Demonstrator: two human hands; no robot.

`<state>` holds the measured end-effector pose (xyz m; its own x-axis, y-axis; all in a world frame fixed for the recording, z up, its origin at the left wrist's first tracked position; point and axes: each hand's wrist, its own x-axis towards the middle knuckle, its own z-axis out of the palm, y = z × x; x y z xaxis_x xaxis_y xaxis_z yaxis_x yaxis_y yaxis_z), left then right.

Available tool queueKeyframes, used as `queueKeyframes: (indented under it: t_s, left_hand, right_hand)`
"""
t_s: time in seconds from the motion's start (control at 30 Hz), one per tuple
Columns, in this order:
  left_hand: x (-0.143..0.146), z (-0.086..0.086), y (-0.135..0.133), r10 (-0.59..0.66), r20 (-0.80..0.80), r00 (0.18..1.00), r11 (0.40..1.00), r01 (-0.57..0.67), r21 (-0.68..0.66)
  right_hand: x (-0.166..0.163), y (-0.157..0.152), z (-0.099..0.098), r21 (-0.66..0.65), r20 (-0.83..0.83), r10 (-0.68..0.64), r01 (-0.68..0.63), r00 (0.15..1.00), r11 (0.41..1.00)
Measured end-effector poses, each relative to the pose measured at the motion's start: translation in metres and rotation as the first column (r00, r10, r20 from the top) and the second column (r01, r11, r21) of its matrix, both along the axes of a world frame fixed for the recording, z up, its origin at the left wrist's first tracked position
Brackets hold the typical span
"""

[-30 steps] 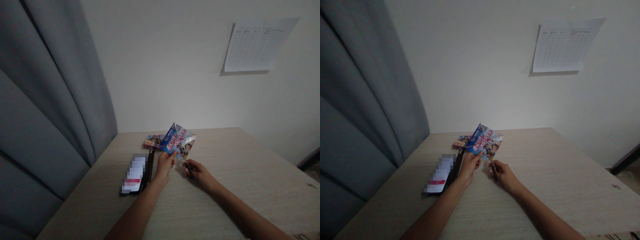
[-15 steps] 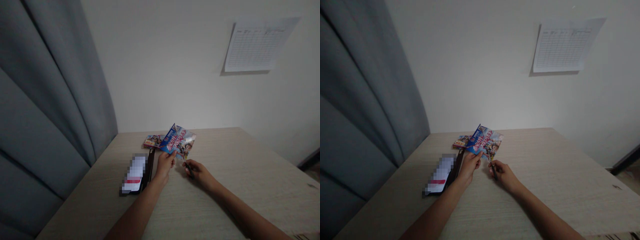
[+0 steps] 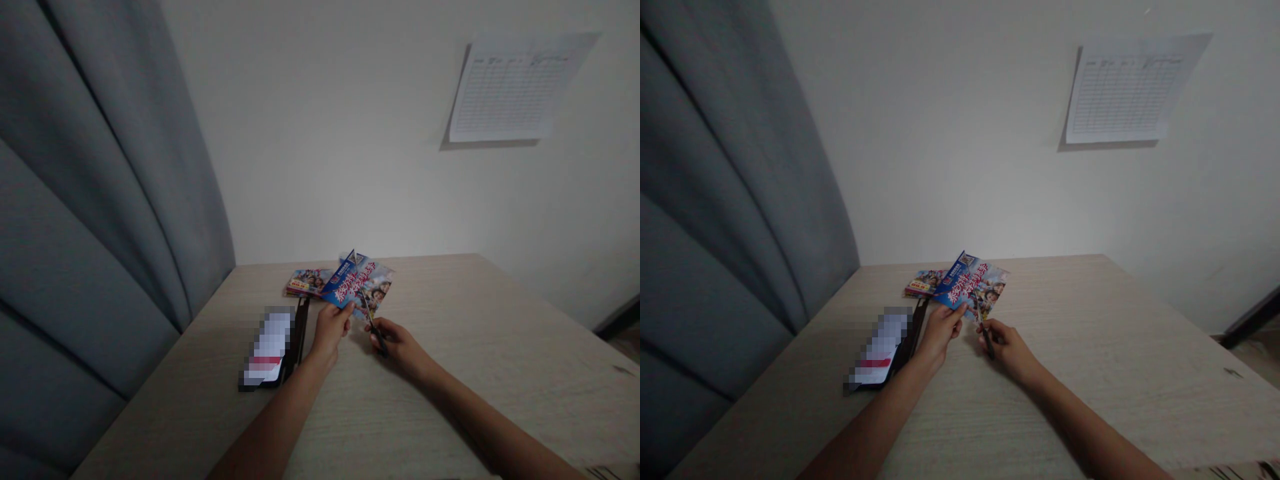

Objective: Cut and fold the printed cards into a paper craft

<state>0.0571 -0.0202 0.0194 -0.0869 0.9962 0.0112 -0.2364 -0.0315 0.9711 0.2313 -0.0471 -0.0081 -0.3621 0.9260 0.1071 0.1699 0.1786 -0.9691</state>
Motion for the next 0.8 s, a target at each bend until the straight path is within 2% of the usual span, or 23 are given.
queueKeyframes:
  t_s: [0.43, 0.8]
  left_hand:
    - [0.0003, -0.0014, -0.0001, 0.025, 0.005, 1.0, 1.0, -0.025, -0.015]
    - [-0.0018, -0.0027, 0.0027, 0.021, -0.009, 1.0, 1.0, -0.021, -0.001]
  right_hand:
    - [-0.0028, 0.0005, -0.0044, -0.042, -0.064, 0.01, -0.012, 0.998, 0.999]
    - [-0.0001, 0.0015, -0.0067, 0.009, -0.02, 0.004, -0.004, 1.0, 1.0]
